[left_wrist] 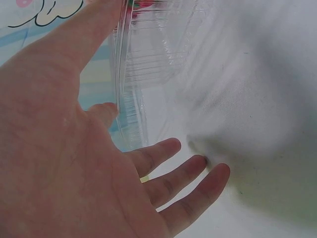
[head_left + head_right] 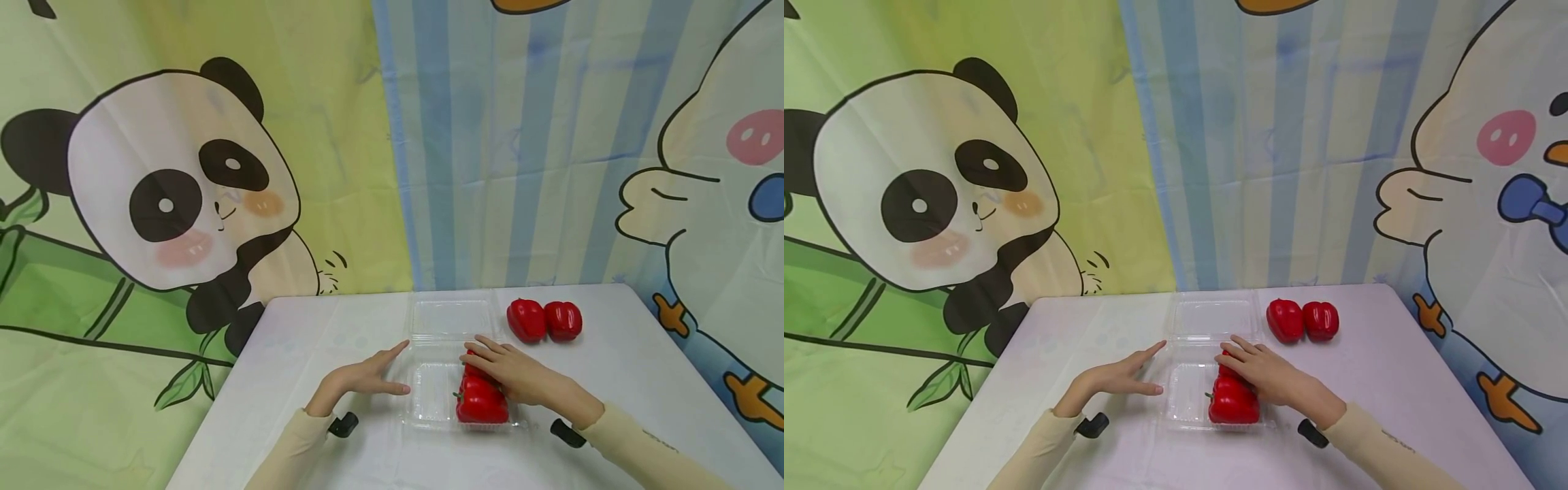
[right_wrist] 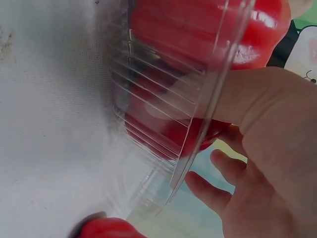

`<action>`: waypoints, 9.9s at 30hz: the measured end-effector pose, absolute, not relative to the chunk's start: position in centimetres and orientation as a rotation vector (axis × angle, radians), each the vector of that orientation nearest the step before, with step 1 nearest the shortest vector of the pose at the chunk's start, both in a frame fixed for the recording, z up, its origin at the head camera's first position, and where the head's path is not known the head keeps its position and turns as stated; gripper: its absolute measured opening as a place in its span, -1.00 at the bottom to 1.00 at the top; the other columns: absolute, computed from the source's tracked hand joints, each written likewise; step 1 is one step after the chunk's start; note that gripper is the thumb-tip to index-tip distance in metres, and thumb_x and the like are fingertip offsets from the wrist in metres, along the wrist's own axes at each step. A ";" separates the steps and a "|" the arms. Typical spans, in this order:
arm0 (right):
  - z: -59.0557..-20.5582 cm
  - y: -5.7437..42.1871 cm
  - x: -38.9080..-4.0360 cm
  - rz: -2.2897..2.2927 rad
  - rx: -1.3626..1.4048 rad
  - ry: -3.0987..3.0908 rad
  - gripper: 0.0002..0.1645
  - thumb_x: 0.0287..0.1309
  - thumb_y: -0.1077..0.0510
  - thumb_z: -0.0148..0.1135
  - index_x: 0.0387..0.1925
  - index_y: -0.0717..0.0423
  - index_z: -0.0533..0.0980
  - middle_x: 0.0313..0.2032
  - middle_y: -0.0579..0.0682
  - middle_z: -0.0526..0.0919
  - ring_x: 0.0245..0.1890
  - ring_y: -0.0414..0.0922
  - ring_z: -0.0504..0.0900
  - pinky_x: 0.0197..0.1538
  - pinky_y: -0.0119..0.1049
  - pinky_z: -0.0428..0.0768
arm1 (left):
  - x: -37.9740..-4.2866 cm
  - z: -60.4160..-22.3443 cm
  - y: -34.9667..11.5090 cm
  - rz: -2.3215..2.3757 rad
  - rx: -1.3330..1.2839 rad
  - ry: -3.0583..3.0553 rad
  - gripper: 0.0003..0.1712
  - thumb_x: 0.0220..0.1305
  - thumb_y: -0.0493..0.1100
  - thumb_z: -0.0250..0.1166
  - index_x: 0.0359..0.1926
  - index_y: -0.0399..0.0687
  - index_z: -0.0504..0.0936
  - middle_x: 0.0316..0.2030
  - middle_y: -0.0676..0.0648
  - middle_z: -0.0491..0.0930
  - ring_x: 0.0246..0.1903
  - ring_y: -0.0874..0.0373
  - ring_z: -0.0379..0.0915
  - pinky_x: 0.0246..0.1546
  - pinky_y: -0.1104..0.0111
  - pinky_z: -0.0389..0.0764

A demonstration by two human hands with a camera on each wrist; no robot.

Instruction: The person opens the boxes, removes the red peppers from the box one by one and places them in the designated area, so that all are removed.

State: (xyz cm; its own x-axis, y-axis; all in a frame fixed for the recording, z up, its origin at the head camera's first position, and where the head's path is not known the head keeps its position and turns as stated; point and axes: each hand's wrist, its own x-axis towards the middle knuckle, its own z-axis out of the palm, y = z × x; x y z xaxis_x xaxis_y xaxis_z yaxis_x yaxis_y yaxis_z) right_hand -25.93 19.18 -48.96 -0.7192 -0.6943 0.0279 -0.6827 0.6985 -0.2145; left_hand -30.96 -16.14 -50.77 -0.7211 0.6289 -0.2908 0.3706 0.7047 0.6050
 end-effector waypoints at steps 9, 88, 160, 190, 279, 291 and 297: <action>-48.6 19.2 -25.9 -0.327 -1.166 2.865 0.13 -0.23 0.26 0.63 0.44 -0.06 0.31 0.42 0.10 0.37 0.45 0.23 0.21 0.21 0.33 0.48 | -30.9 -51.0 -16.1 0.719 0.750 2.430 0.20 0.22 0.36 0.33 0.63 0.20 -0.21 0.58 -0.15 -0.02 0.56 -0.15 -0.09 0.45 -0.16 0.15; -45.0 22.9 -25.4 -0.491 -0.989 3.062 0.22 -0.35 0.15 0.70 0.44 -0.09 0.31 0.36 0.17 0.36 0.35 0.19 0.32 0.00 0.11 0.69 | -30.6 -50.4 -16.0 0.702 0.762 2.451 0.20 0.23 0.33 0.34 0.63 0.16 -0.19 0.54 -0.22 0.04 0.53 -0.14 -0.01 0.42 -0.15 0.20; -51.1 25.7 -26.0 -0.427 -0.489 3.254 0.13 -0.43 0.10 0.75 0.31 0.06 0.40 0.08 0.30 0.38 0.05 0.36 0.46 -0.20 0.15 0.72 | -31.0 -50.9 -16.1 0.701 0.787 2.439 0.19 0.25 0.35 0.31 0.63 0.16 -0.21 0.56 -0.18 0.03 0.55 -0.12 -0.05 0.45 -0.13 0.18; -50.9 26.2 -25.8 -0.484 -0.347 3.179 0.30 -0.34 0.02 0.72 0.45 0.09 0.19 0.21 0.39 0.29 0.16 0.44 0.37 -0.15 0.25 0.67 | -30.8 -50.5 -16.0 0.710 0.789 2.439 0.19 0.24 0.34 0.32 0.63 0.14 -0.20 0.56 -0.18 0.02 0.55 -0.13 -0.05 0.45 -0.14 0.17; -47.0 17.8 -22.4 -0.351 -0.926 2.588 0.35 -0.11 0.39 0.50 0.54 -0.52 0.02 0.59 0.03 -0.03 0.58 0.17 -0.10 0.42 0.38 0.16 | -30.9 -50.6 -16.0 0.712 0.773 2.445 0.20 0.22 0.35 0.33 0.63 0.19 -0.21 0.56 -0.19 0.03 0.55 -0.13 -0.05 0.44 -0.15 0.18; -47.3 16.8 -22.5 -0.270 -0.961 2.561 0.33 -0.12 0.37 0.53 0.51 -0.57 0.07 0.60 0.00 -0.07 0.58 0.14 -0.08 0.44 0.29 0.22 | -30.7 -50.6 -16.0 0.706 0.758 2.448 0.20 0.23 0.35 0.33 0.63 0.17 -0.20 0.56 -0.20 0.02 0.55 -0.13 -0.05 0.44 -0.15 0.18; -47.4 16.5 -22.7 -0.253 -0.962 2.571 0.34 -0.11 0.30 0.57 0.52 -0.59 0.04 0.59 -0.02 -0.04 0.57 0.14 -0.03 0.42 0.24 0.28 | -30.6 -50.5 -16.0 0.705 0.760 2.444 0.20 0.23 0.35 0.33 0.63 0.18 -0.21 0.55 -0.21 0.04 0.54 -0.13 -0.03 0.43 -0.15 0.19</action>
